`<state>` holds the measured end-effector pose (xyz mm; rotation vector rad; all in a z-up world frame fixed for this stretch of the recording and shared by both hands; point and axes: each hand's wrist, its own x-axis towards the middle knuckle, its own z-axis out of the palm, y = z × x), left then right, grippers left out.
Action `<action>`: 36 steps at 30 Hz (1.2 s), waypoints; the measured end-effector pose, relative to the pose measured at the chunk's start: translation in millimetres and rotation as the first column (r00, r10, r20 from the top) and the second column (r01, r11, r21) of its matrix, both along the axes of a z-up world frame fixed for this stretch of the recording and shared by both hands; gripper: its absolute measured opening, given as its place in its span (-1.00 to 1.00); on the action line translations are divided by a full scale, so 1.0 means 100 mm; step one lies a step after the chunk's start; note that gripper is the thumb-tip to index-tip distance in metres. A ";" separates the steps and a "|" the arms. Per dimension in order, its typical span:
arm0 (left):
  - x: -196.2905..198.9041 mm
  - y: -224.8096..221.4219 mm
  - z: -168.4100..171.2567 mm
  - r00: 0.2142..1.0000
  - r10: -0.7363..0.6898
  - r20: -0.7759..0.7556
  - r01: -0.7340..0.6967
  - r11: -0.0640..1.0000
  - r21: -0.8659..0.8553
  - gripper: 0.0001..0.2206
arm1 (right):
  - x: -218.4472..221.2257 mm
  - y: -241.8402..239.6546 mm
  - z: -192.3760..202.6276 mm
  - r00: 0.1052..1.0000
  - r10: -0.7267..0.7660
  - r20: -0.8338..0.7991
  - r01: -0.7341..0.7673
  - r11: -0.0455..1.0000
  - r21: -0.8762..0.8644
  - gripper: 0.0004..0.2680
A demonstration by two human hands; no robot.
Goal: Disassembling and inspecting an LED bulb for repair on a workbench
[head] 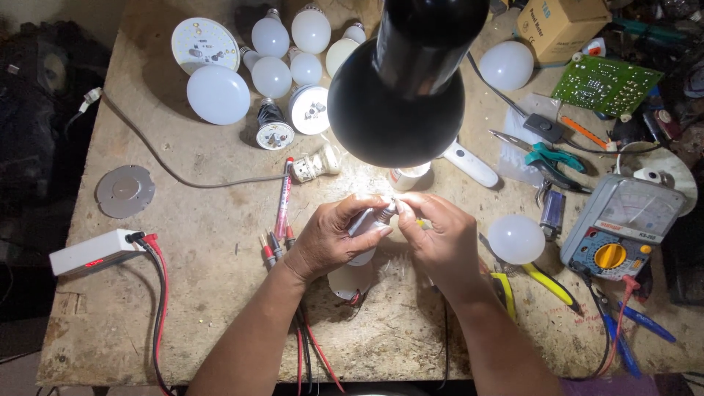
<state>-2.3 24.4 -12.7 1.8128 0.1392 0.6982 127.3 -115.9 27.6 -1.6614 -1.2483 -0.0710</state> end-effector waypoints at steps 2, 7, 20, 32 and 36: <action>0.01 -0.01 0.00 1.000 0.000 0.003 0.000 1.000 0.000 -0.65 | 0.05 0.00 -0.06 0.997 0.000 0.078 0.000 1.000 0.007 -0.95; 0.01 -0.02 0.04 1.000 -0.017 0.020 0.018 1.000 -0.021 -0.67 | 0.13 -0.04 -0.17 0.942 0.025 0.333 -0.022 1.000 -0.015 -0.94; 0.01 -0.05 0.05 0.999 -0.004 0.054 0.005 1.000 -0.005 -0.68 | 0.13 -0.02 -0.32 0.843 -0.067 0.534 0.005 0.993 0.117 -0.92; 0.00 -0.03 0.00 1.000 -0.001 0.001 0.001 0.998 -0.058 -0.63 | 0.08 -0.06 -0.26 0.877 -0.029 0.480 -0.006 0.998 0.070 -0.92; 0.03 0.00 -0.09 1.000 0.025 -0.015 -0.026 0.997 -0.074 -0.64 | -0.09 -0.08 -0.18 0.946 0.017 0.323 -0.018 1.000 0.002 -0.88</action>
